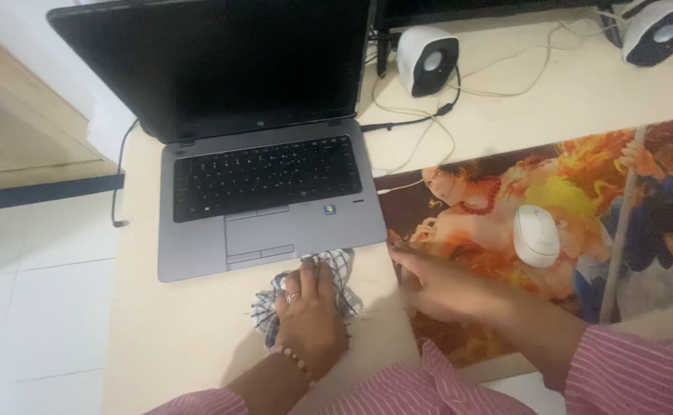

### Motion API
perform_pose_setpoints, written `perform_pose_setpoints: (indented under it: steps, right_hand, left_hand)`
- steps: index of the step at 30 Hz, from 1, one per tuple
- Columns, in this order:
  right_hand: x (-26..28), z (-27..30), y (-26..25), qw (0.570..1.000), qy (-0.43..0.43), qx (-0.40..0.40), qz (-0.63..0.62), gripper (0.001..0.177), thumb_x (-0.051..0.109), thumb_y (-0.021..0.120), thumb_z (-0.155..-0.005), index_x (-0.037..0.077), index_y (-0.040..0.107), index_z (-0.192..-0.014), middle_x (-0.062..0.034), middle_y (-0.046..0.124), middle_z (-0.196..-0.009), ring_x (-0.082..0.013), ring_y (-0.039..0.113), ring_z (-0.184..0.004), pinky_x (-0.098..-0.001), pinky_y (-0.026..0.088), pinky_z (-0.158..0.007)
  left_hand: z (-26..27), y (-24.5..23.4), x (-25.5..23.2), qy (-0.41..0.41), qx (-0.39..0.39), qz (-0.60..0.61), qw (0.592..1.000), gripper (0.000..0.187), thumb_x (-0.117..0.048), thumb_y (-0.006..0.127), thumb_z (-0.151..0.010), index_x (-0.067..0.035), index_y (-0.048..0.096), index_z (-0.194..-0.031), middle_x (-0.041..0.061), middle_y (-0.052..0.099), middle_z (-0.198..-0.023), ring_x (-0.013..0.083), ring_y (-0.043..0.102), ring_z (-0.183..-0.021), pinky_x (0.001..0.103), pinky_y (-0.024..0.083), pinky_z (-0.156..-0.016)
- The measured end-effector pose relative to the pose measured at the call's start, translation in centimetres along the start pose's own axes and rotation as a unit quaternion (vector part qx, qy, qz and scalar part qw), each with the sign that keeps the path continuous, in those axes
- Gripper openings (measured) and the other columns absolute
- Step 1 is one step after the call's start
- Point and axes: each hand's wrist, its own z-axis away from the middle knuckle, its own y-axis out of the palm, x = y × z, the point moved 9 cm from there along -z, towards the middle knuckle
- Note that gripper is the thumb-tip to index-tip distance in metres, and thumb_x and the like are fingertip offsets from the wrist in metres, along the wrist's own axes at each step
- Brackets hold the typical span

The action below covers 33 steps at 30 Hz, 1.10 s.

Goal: Organize objects on a desk including wiping a mat, moving a clock, and unfolding a small tripod.

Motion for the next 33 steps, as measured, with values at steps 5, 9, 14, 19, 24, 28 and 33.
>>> perform_pose_setpoints:
  steps: [5,9,14,19,24,28,33]
  right_hand:
    - [-5.9,-0.6,0.5,0.998,0.013,-0.021,0.055,0.073,0.018,0.062,-0.088,0.007,0.032,-0.154,-0.0143,0.027,-0.165,-0.0252,0.027,-0.154,-0.0327,0.025,-0.122]
    - [-5.8,0.8,-0.3,0.995,0.053,-0.007,0.081,0.077,0.013,0.063,-0.083,0.01,0.033,-0.154,-0.0126,0.032,-0.163,-0.0248,0.031,-0.152,-0.0321,0.027,-0.123]
    - [-7.9,1.3,-0.8,0.996,0.013,-0.013,0.09,0.085,0.013,0.065,-0.083,0.005,0.025,-0.158,-0.0162,0.028,-0.164,-0.027,0.03,-0.152,-0.0332,0.026,-0.123]
    - [-9.8,1.8,-1.0,0.994,-0.031,-0.021,0.102,0.082,0.013,0.067,-0.087,0.002,0.023,-0.155,-0.0196,0.021,-0.166,-0.0306,0.021,-0.154,-0.0364,0.021,-0.122]
    - [-5.0,3.6,-3.0,0.998,-0.02,-0.024,-0.061,0.086,0.022,0.071,-0.084,0.015,0.03,-0.16,-0.0118,0.051,-0.151,-0.0229,0.05,-0.14,-0.0331,0.037,-0.116]
    - [-6.6,3.5,-4.0,0.98,0.035,-0.057,-0.189,0.066,0.019,0.07,-0.083,0.012,0.046,-0.144,-0.0125,0.07,-0.131,-0.0241,0.064,-0.126,-0.0367,0.047,-0.107]
    - [-6.9,3.6,-8.0,0.937,-0.078,-0.336,0.061,0.062,0.008,0.076,-0.07,0.004,0.061,-0.13,-0.0189,0.068,-0.113,-0.0359,0.059,-0.111,-0.0434,0.045,-0.096]
  left_hand:
    - [-0.8,0.9,-1.6,0.016,0.031,0.011,0.999,0.085,-0.018,0.065,-0.085,0.001,0.02,-0.154,0.02,0.021,-0.156,0.0403,0.027,-0.141,0.056,0.028,-0.111]
    - [-1.8,1.9,-3.0,0.057,-0.005,-0.018,0.998,0.079,-0.014,0.067,-0.086,0.003,0.025,-0.15,0.024,0.023,-0.153,0.0444,0.028,-0.137,0.06,0.027,-0.108]
    - [-1.6,1.7,-5.8,0.069,0.007,0.043,0.997,0.087,-0.014,0.073,-0.079,-0.003,0.029,-0.153,0.019,0.026,-0.152,0.0407,0.032,-0.137,0.056,0.031,-0.107]
    - [-2.5,2.4,-8.2,0.059,0.019,0.01,0.998,0.082,-0.017,0.076,-0.079,-0.005,0.033,-0.147,0.018,0.03,-0.149,0.0392,0.036,-0.136,0.052,0.037,-0.107]
    - [-5.6,2.0,-7.9,-0.03,-0.098,0.25,0.963,0.041,-0.02,0.069,-0.089,-0.01,0.064,-0.129,0.02,0.062,-0.124,0.0355,0.06,-0.112,0.042,0.05,-0.097]
    - [-5.6,-1.0,-10.8,-0.001,-0.013,0.472,0.881,0.034,-0.025,0.054,-0.102,0.0,0.072,-0.116,0.026,0.079,-0.105,0.0381,0.078,-0.097,0.043,0.058,-0.091]
    - [-5.4,-1.7,-11.3,0.086,-0.103,0.294,0.946,0.049,-0.04,0.052,-0.105,-0.006,0.056,-0.141,0.029,0.054,-0.134,0.0466,0.049,-0.124,0.053,0.038,-0.106]
